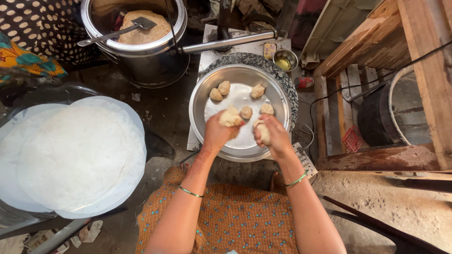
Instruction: The person sits on the floor and tears pieces from a large mass of dough, rolling each piece between the palms into a ball and placing the balls on a metal tray, gradually filling the tray with dough balls.
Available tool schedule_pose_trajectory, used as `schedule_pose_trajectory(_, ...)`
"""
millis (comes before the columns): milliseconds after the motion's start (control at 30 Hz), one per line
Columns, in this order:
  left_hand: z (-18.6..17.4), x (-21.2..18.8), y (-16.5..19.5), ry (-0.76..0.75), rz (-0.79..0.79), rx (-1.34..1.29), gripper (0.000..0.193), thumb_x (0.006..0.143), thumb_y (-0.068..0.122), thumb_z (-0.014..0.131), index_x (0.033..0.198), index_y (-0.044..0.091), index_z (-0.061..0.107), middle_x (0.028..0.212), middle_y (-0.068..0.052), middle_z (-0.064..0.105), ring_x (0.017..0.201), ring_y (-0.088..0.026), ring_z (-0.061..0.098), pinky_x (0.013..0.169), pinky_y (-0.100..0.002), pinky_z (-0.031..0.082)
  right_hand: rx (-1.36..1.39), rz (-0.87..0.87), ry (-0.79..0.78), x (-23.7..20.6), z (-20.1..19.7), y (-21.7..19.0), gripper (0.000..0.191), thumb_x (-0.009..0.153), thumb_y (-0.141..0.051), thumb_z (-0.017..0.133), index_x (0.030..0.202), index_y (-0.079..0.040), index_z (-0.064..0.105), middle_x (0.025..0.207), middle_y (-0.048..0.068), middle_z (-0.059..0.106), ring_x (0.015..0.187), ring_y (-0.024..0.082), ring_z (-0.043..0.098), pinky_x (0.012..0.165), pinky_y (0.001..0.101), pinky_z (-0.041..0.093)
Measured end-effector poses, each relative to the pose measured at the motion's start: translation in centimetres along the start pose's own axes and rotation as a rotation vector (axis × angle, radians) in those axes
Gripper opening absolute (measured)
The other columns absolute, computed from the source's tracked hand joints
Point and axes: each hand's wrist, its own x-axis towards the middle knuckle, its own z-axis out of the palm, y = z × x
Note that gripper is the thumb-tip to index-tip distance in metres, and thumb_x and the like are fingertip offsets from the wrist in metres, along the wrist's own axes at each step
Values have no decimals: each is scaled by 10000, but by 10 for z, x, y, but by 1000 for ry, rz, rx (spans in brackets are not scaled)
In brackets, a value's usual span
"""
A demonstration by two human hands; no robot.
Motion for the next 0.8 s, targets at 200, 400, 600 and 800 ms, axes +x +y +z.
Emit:
schedule_pose_trajectory(200,14,-19,16,-217,100,150,296,743,160,893,992,55,772,884,-59,788,802,-115,726,737,-304,576,-111,-175,1,-1,14,12,214,1097,-320,489,1187,-129,453,753,25,572,538,85,498,438,232,374)
schedule_pose_trajectory(400,15,-27,30,-161,304,202,294,722,120,863,977,31,747,908,-67,730,835,-211,729,733,-338,553,-282,-260,55,3,14,17,197,1059,-216,519,1193,-108,424,809,14,600,535,70,504,416,246,382)
schedule_pose_trajectory(600,18,-32,36,-121,363,281,229,729,66,789,953,53,748,925,-71,685,865,-286,688,739,-382,532,-412,-265,18,0,10,17,166,1075,-210,464,1203,-106,447,748,24,608,498,77,502,415,249,397)
schedule_pose_trajectory(800,28,-34,33,85,458,397,177,750,80,770,923,87,734,957,-57,711,954,-311,665,814,-417,530,-369,-323,106,-7,20,10,132,1078,-181,484,1184,-103,475,715,6,621,495,80,496,413,246,371)
